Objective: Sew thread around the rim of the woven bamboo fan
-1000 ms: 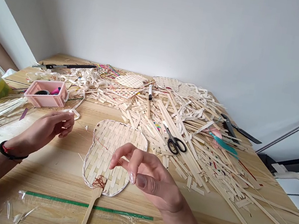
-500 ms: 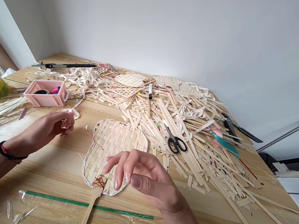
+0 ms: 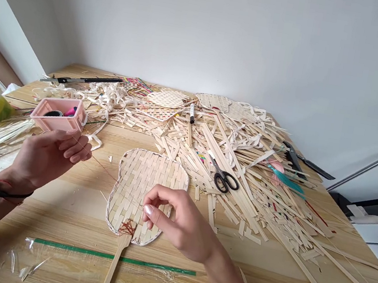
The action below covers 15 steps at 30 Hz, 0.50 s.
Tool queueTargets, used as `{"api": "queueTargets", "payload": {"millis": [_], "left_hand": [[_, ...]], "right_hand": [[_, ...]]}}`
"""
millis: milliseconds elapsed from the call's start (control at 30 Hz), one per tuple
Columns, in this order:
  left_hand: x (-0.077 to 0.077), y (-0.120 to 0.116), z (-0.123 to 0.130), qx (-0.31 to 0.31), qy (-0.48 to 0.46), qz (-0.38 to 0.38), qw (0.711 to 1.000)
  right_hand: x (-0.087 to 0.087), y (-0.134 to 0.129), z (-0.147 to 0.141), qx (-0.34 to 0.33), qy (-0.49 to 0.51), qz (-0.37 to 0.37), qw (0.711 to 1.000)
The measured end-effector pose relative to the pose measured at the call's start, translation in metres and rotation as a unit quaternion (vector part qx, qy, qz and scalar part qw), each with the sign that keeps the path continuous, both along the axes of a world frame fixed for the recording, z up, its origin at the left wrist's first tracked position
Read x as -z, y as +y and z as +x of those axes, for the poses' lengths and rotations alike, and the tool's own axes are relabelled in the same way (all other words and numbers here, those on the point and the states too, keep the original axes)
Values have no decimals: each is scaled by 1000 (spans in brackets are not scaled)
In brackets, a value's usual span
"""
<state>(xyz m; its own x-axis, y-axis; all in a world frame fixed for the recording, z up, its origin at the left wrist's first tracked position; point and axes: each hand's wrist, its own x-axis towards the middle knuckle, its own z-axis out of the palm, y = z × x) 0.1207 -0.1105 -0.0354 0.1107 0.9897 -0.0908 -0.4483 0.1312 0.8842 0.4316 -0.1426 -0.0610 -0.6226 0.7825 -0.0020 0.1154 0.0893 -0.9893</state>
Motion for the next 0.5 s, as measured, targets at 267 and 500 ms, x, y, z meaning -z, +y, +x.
{"api": "queueTargets", "payload": {"millis": [267,500], "left_hand": [[4,-6,0,76,303,42,949],[13,-8,-1,96,373,42,922]], "right_hand": [[9,2,-2,119,-66,70,988],[9,6,0,207,12,28,978]]}}
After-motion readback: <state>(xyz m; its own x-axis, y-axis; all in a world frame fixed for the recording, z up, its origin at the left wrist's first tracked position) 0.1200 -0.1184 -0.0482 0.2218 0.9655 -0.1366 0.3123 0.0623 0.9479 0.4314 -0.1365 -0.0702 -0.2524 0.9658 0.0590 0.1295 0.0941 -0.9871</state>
